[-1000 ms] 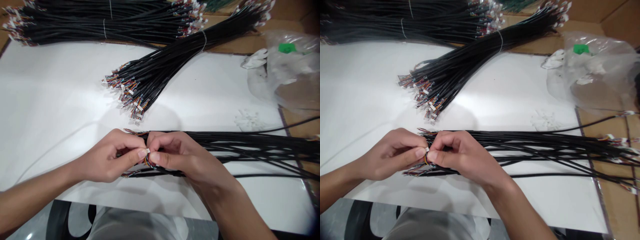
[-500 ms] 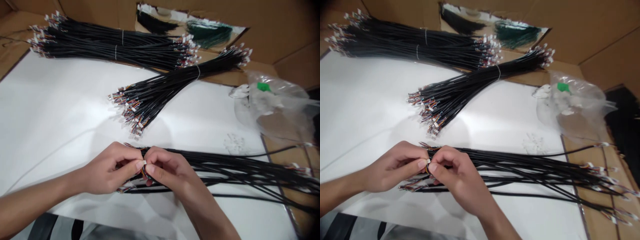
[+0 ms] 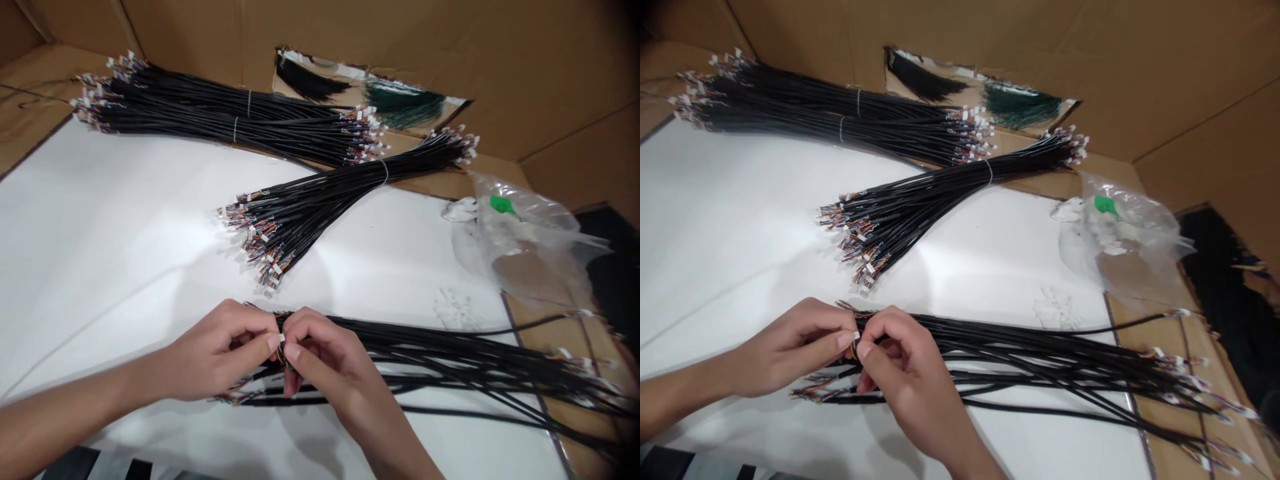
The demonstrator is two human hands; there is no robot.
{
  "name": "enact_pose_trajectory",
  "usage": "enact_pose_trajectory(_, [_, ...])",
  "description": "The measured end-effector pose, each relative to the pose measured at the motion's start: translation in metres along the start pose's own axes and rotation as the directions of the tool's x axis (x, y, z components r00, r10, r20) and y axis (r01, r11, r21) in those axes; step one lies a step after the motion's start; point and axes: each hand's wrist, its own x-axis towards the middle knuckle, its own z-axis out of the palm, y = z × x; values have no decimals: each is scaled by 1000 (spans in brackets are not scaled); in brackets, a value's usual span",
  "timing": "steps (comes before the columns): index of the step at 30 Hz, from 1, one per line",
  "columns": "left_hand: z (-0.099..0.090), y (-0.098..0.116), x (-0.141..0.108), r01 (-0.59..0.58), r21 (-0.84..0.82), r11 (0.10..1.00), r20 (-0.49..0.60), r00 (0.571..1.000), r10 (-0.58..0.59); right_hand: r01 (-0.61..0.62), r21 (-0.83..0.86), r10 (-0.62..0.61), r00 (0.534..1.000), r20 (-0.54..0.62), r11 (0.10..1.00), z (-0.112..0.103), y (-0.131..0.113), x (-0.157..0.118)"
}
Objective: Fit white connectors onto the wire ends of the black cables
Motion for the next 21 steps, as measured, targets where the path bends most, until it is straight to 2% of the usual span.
enact_pose_trajectory(6, [1,3,1,70,-78,995,-30,997,-72,26,-12,-27,999,-38,1000,1,3,1])
enact_pose_trajectory(10, [0,4,1,84,-140,987,-76,993,-95,84,-150,-101,989,-112,985,0,4,1])
enact_pose_trajectory(13, [1,3,1,104,-219,970,-122,984,-133,169,-338,-233,959,-159,926,1,4,0])
enact_pose_trajectory(16, [1,1,0,136,-277,951,-139,974,-179,259,-481,-371,916,-153,837,3,4,0])
enact_pose_trajectory(21, [-1,-1,0,107,-340,935,-137,977,-161,309,-540,-448,883,-143,783,6,3,-1])
